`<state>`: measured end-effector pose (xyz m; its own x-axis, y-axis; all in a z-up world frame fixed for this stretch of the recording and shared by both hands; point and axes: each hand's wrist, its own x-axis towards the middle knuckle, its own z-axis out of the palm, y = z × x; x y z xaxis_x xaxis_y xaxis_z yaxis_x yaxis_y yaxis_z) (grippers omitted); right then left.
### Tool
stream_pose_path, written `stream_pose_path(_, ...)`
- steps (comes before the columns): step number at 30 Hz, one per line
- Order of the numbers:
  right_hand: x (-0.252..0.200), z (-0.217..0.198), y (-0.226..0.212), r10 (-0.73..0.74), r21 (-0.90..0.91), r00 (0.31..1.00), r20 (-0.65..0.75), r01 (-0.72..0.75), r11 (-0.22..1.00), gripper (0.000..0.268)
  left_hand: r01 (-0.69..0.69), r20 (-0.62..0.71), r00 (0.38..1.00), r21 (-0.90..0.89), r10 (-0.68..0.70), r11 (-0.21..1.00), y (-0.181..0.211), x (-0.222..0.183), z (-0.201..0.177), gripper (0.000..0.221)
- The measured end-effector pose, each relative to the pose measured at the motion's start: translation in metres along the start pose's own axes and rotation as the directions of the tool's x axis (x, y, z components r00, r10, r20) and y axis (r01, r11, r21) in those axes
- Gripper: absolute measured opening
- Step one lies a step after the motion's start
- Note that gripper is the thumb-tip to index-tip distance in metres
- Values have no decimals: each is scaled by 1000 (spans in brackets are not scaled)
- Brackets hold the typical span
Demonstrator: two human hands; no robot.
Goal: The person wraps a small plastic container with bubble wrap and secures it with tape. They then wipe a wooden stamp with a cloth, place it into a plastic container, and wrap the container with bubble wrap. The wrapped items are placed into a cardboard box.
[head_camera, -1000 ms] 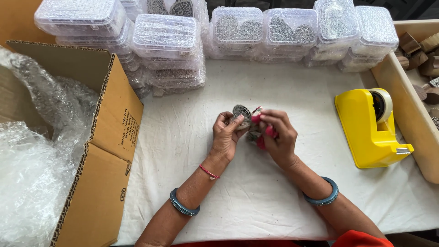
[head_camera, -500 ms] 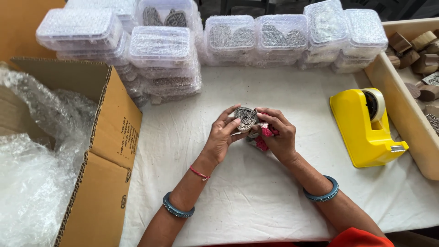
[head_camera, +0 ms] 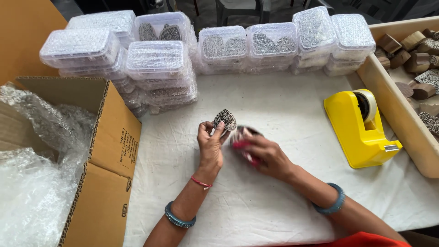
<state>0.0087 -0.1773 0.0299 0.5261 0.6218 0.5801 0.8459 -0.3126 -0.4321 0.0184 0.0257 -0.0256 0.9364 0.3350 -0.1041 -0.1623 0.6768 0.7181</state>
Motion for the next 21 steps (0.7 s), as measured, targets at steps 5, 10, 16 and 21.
stream_pose_path(5, -27, -35, -12, 22, 67, 998, 59, -26, 997, 27, -17, 7, 1000, 263, 16, 965, 17, 12, 23, 36)
stream_pose_path(10, -43, -55, -6, 302, 113, 946, -116, -289, 951, 32, -67, 135, 990, 691, -37, 720, 5, 22, 58, 52)
stream_pose_path(16, -41, -60, -4, 299, 138, 947, -115, -283, 949, 34, 51, 46, 995, 562, -93, 825, -9, 31, 43, 46)
stream_pose_path(21, -39, -57, -12, 148, 72, 989, 13, -149, 986, 42, 209, 100, 952, 477, -290, 853, -32, 31, 97, 43)
